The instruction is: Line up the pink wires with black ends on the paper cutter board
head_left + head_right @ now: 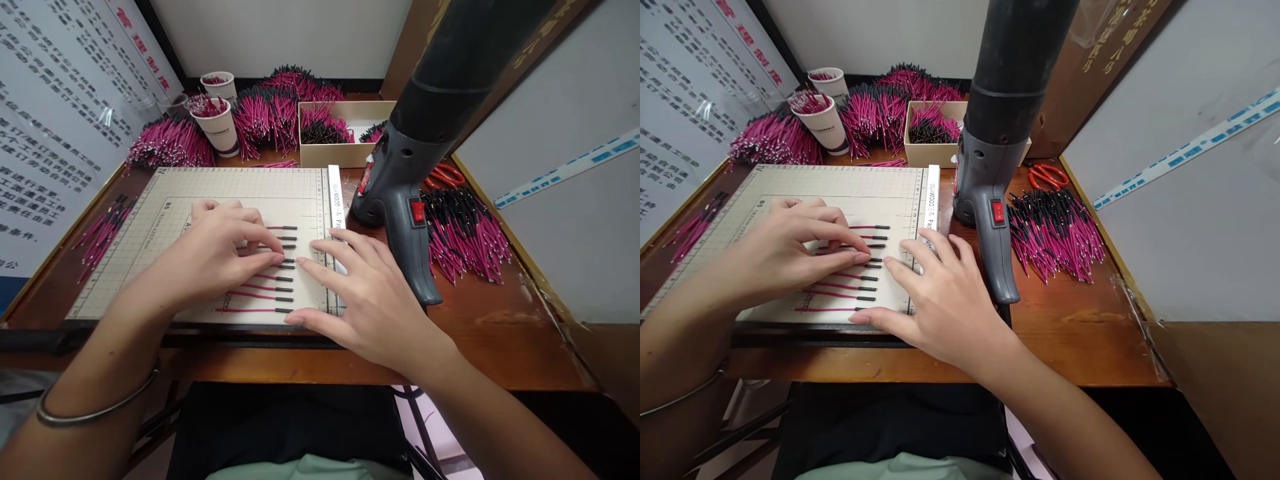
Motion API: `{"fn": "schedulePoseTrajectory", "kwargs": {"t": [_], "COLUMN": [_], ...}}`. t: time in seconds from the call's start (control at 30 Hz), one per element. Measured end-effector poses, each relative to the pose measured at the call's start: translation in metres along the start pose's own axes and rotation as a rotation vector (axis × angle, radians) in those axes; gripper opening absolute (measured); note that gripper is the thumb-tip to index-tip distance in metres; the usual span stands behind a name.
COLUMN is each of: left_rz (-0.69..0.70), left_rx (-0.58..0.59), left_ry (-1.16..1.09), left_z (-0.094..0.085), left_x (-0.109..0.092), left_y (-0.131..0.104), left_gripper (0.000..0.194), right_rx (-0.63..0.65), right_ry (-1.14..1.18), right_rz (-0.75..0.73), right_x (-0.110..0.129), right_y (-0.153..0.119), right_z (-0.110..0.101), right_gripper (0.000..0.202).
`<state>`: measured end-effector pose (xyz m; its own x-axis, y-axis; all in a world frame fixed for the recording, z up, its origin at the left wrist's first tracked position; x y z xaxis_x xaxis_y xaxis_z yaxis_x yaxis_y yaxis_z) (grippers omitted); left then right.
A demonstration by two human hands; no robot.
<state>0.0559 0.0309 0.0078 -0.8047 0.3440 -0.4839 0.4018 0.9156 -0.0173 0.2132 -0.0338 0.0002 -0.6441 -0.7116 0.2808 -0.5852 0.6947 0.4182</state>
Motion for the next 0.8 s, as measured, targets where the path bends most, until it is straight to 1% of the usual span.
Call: {"fn": "schedulePoseTrajectory", "kwargs": {"t": [0.33, 0.6, 0.8], "left_rz": [0.044, 0.032, 0.019], "left_rx": [0.048, 0.0, 0.008], "left_ry": [0.044, 0.034, 0.049], "left_z": [0.0025, -0.0033, -0.002], "left_x": [0.0042, 0.0024, 0.0032], "left_y": [0.0028, 0.0011, 0.0016], "left_gripper": [0.036, 0.032, 0.033], "right_rx": [0.025, 0.017, 0.023], "right_ry": [-0.009, 0.013, 0.003], "right_rz": [0.026, 0.039, 0.044], "right_x": [-0.0006, -0.0014, -0.0015], "right_y": [-0.0004, -0.0004, -0.0005], "right_z": [0.0012, 0.0018, 0.0026], "right_gripper": [0.057, 0.06, 0.058]}}
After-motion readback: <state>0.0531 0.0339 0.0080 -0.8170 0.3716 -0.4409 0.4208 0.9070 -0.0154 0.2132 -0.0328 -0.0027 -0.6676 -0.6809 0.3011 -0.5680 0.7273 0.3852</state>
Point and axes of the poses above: each hand's wrist, its own y-axis towards the middle knuckle, its own z-axis out of the palm, x = y × z, the point moved 8 cm from there along y, towards the middle knuckle, and after that the axes turned 1 degree about x, right-handed, at the moved point
